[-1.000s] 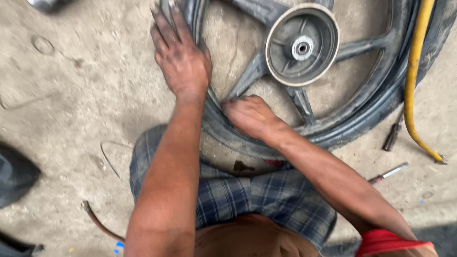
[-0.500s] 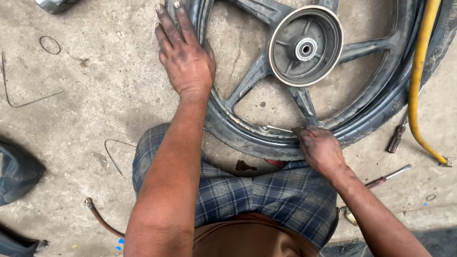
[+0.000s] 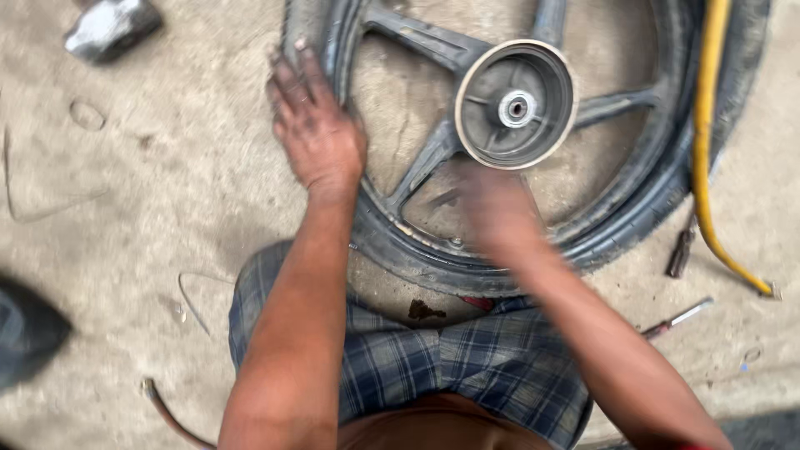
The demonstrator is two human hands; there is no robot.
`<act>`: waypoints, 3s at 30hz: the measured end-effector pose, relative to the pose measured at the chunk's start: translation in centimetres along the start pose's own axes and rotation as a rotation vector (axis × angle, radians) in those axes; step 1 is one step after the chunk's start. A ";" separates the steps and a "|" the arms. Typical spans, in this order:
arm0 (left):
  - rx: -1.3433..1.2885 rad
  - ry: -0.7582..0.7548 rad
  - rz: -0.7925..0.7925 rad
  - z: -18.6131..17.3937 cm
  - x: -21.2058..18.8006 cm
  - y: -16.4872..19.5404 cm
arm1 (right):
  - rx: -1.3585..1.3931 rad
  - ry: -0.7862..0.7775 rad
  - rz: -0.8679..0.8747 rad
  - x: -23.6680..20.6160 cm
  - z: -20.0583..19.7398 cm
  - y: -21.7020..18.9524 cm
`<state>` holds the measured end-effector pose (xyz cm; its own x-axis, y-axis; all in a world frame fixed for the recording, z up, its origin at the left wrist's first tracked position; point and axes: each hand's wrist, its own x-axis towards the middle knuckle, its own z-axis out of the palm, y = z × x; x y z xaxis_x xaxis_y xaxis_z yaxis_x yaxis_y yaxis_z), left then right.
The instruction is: The person sits on the ground with a motorcycle wheel on their lap and works the tire bead away from the rim, first using a wrench on the valve area and then prying the tire edge with a metal tool. They reposition the wheel repeatedly and handle an air hose while continuing to work the bead loose around the rim.
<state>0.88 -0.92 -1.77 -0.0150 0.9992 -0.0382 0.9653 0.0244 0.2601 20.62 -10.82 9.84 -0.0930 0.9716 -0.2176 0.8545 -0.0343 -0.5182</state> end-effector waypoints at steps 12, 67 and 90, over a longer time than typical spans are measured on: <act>0.073 -0.007 0.023 2.3 -0.3 -1.5 | -0.012 -0.118 0.160 -15.3 3.1 10.6; 0.073 -0.071 0.004 0.8 0.2 -0.9 | 0.173 -0.258 0.374 -4.4 -2.9 6.9; 0.062 -0.014 0.005 1.5 -0.4 -0.9 | -0.303 -0.690 -0.118 -2.1 4.6 0.1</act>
<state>0.39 -1.35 -3.46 -0.0072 0.9987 -0.0508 0.9796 0.0173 0.2004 18.60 -13.93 6.44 -0.4059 0.5950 -0.6937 0.9126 0.2232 -0.3426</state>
